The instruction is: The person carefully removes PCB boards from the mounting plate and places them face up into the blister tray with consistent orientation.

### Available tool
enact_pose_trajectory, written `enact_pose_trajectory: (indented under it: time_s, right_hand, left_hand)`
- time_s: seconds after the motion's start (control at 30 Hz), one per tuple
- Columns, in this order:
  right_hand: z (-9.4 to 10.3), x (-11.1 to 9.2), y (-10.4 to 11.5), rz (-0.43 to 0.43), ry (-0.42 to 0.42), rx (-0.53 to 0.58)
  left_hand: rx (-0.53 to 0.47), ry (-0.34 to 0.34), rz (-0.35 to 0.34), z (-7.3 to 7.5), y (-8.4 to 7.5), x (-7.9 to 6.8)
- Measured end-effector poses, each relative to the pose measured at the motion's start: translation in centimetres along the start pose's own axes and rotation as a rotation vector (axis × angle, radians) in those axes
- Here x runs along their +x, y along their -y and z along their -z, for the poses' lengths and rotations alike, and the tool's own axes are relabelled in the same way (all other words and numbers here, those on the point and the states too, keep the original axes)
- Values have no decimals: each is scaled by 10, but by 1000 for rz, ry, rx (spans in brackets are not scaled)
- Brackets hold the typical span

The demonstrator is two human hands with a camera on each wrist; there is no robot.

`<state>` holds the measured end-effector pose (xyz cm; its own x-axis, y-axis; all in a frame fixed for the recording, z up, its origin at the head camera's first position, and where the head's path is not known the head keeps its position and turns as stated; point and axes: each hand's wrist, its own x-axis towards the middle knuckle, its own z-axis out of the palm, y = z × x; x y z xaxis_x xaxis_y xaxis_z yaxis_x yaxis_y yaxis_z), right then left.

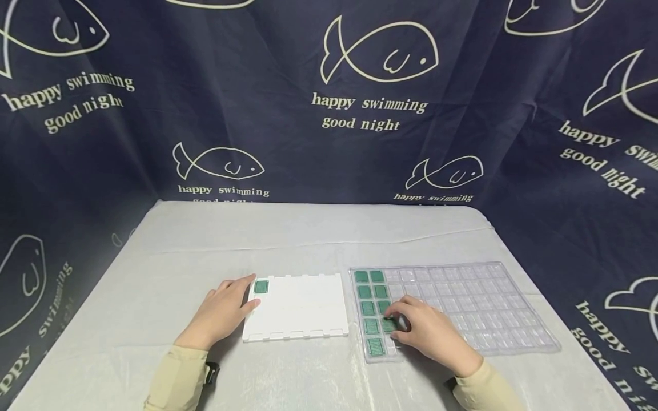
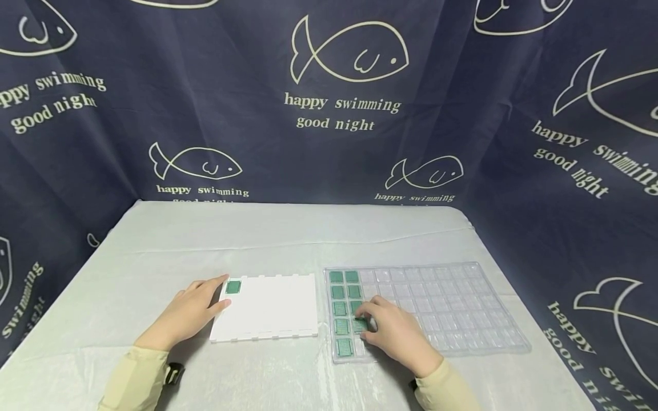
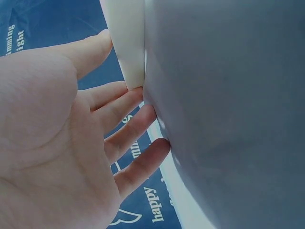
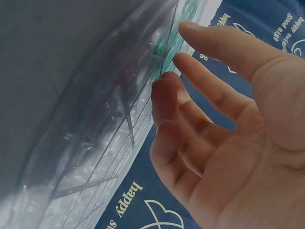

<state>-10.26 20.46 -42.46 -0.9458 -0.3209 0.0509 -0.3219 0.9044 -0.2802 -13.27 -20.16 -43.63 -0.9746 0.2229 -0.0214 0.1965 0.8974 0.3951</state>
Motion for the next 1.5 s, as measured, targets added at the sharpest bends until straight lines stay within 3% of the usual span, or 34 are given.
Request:
enact_pose_trajectory:
  time_s: [0.77, 1.07, 1.5]
  right_hand:
    - [3, 2, 6, 7, 17, -20]
    - [10, 16, 22, 34, 50, -23]
    - [4, 43, 47, 101, 56, -30]
  left_hand:
    - [-7, 4, 4, 1, 0, -1]
    - [-5, 2, 2, 1, -1, 1]
    - [-6, -1, 0, -1, 3, 1]
